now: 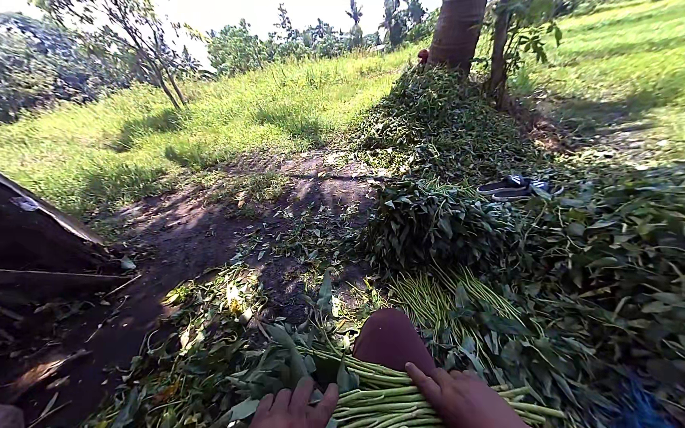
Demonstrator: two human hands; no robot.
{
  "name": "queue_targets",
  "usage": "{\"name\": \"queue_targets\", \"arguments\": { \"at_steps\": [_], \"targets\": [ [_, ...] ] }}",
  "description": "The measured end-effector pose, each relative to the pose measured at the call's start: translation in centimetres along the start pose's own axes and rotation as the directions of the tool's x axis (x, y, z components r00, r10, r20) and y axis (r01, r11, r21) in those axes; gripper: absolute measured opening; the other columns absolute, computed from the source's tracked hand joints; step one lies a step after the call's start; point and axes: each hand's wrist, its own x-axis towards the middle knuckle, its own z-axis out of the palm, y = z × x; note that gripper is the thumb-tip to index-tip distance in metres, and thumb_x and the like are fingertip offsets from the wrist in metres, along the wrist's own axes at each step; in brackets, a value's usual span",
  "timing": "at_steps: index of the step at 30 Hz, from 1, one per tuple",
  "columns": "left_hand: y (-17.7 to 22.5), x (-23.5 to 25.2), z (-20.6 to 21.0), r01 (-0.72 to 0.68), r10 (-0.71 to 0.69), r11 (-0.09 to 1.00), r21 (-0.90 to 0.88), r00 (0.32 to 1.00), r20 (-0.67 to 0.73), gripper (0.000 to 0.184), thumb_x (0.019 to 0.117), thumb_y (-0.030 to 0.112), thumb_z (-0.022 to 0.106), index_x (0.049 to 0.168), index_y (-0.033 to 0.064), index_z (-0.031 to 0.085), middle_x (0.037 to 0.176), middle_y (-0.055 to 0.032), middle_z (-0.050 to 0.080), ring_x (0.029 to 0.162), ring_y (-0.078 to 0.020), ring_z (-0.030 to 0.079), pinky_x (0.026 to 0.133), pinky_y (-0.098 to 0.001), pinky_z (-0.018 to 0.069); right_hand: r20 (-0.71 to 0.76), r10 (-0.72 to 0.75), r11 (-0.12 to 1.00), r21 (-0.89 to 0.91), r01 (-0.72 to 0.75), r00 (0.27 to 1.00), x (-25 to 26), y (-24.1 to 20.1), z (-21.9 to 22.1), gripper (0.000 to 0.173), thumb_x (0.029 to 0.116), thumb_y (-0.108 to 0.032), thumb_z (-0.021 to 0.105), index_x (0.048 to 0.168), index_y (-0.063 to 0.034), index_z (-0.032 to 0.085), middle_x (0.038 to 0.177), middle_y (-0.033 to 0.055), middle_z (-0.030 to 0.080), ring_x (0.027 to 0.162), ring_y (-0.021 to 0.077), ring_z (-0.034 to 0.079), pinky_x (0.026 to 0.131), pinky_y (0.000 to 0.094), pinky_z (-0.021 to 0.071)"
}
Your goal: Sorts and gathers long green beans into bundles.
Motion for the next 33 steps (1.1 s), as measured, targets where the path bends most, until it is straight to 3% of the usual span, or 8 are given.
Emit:
{"name": "queue_targets", "arguments": {
  "at_steps": [4, 8, 13, 17, 24, 26, 29, 33],
  "targets": [
    [0.0, 0.4, 0.1, 0.051, -0.048, 0.999, -0.021, 0.993, 0.109, 0.102, 0.0751, 0.049, 0.087, 0.161, 0.0282, 0.035, 0.125, -0.0310, 0.061, 0.097, -0.0499, 0.066, 0.077, -0.0618, 0.0543, 0.061, 0.038, 0.999, -0.015, -0.037, 0.997, -0.3, -0.9, -1.2, 0.094, 0.0776, -0.024, 0.084, 0.159, -0.0154, 0.037, 0.113, 0.0282, 0.067, 0.099, 0.0473, 0.067, 0.087, 0.0639, 0.0517],
    [-0.3, 1.2, 0.1, 0.124, -0.120, 0.992, 0.006, 0.946, 0.302, 0.090, 0.0786, 0.058, 0.081, 0.146, 0.0046, 0.053, 0.134, -0.0295, 0.057, 0.121, -0.0503, 0.057, 0.088, -0.0607, 0.0534, 0.106, 0.058, 0.998, -0.045, -0.054, 0.993, 0.0, -1.4, -1.8, 0.094, 0.0779, -0.022, 0.084, 0.159, -0.0146, 0.036, 0.114, 0.0290, 0.066, 0.100, 0.0480, 0.067, 0.087, 0.0641, 0.0514],
    [-1.5, -0.1, 2.7, -0.051, 0.097, 0.979, 0.196, 0.967, -0.235, 0.077, 0.0657, 0.068, 0.082, 0.119, 0.0123, 0.073, 0.155, -0.0136, 0.050, 0.142, -0.0445, 0.044, 0.105, -0.0651, 0.0400, 0.048, 0.059, 0.998, -0.037, -0.057, 0.997, -0.1, -1.4, -1.0, 0.093, 0.0771, -0.020, 0.084, 0.158, -0.0130, 0.038, 0.112, 0.0294, 0.066, 0.097, 0.0479, 0.068, 0.085, 0.0636, 0.0525],
    [-2.4, 0.5, 3.4, -0.224, 0.253, 0.955, 0.194, 0.956, -0.145, 0.070, 0.0773, 0.064, 0.076, 0.116, 0.0058, 0.073, 0.161, -0.0087, 0.043, 0.152, -0.0353, 0.033, 0.117, -0.0701, 0.0195, 0.021, 0.047, 0.997, -0.066, -0.046, 0.999, -0.1, -1.6, -1.0, 0.094, 0.0756, -0.023, 0.086, 0.157, -0.0124, 0.039, 0.110, 0.0296, 0.066, 0.093, 0.0474, 0.068, 0.082, 0.0628, 0.0534],
    [-2.7, 0.0, 3.5, -0.113, 0.114, 0.984, -0.138, 0.993, 0.002, 0.069, 0.0784, 0.054, 0.082, 0.121, 0.0017, 0.068, 0.127, -0.0194, 0.068, 0.117, -0.0414, 0.065, 0.090, -0.0597, 0.0546, -0.087, 0.013, 0.993, -0.119, -0.023, 0.996, -0.5, -1.5, 0.0, 0.092, 0.0761, -0.020, 0.086, 0.157, -0.0134, 0.041, 0.104, 0.0270, 0.067, 0.089, 0.0455, 0.069, 0.079, 0.0601, 0.0544],
    [-4.1, 1.0, 4.0, 0.008, 0.086, 0.901, -0.435, 0.977, 0.195, 0.071, 0.0749, 0.049, 0.087, 0.126, 0.0030, 0.066, 0.125, -0.0195, 0.068, 0.116, -0.0377, 0.066, 0.096, -0.0589, 0.0531, -0.289, -0.098, 0.974, -0.224, 0.033, 0.952, -0.8, -1.1, 1.6, 0.086, 0.0740, -0.018, 0.086, 0.152, -0.0163, 0.049, 0.095, 0.0212, 0.069, 0.081, 0.0403, 0.070, 0.073, 0.0544, 0.0561],
    [-8.8, 2.0, 8.8, 0.121, 0.250, 0.453, -0.883, 0.934, 0.256, 0.067, 0.0746, 0.033, 0.089, 0.130, 0.0037, 0.065, 0.123, -0.0105, 0.069, 0.112, -0.0147, 0.066, 0.101, -0.0376, 0.0527, -0.419, -0.212, 0.942, -0.328, 0.071, 0.883, -1.3, -1.0, 2.7, 0.075, 0.0802, -0.013, 0.081, 0.149, -0.0198, 0.052, 0.097, 0.0180, 0.070, 0.087, 0.0368, 0.071, 0.077, 0.0500, 0.0570],
    [-14.2, 1.2, 8.0, 0.387, 0.252, 0.275, -0.880, 0.854, 0.454, 0.068, 0.0759, 0.038, 0.085, 0.134, 0.0111, 0.063, 0.126, -0.0037, 0.069, 0.112, -0.0133, 0.066, 0.098, -0.0358, 0.0550, -0.416, -0.202, 0.943, -0.328, 0.061, 0.887, -1.2, -1.7, 2.3, 0.063, 0.0895, -0.004, 0.069, 0.148, -0.0211, 0.054, 0.098, 0.0192, 0.070, 0.087, 0.0374, 0.071, 0.077, 0.0502, 0.0570]
  ]
}}
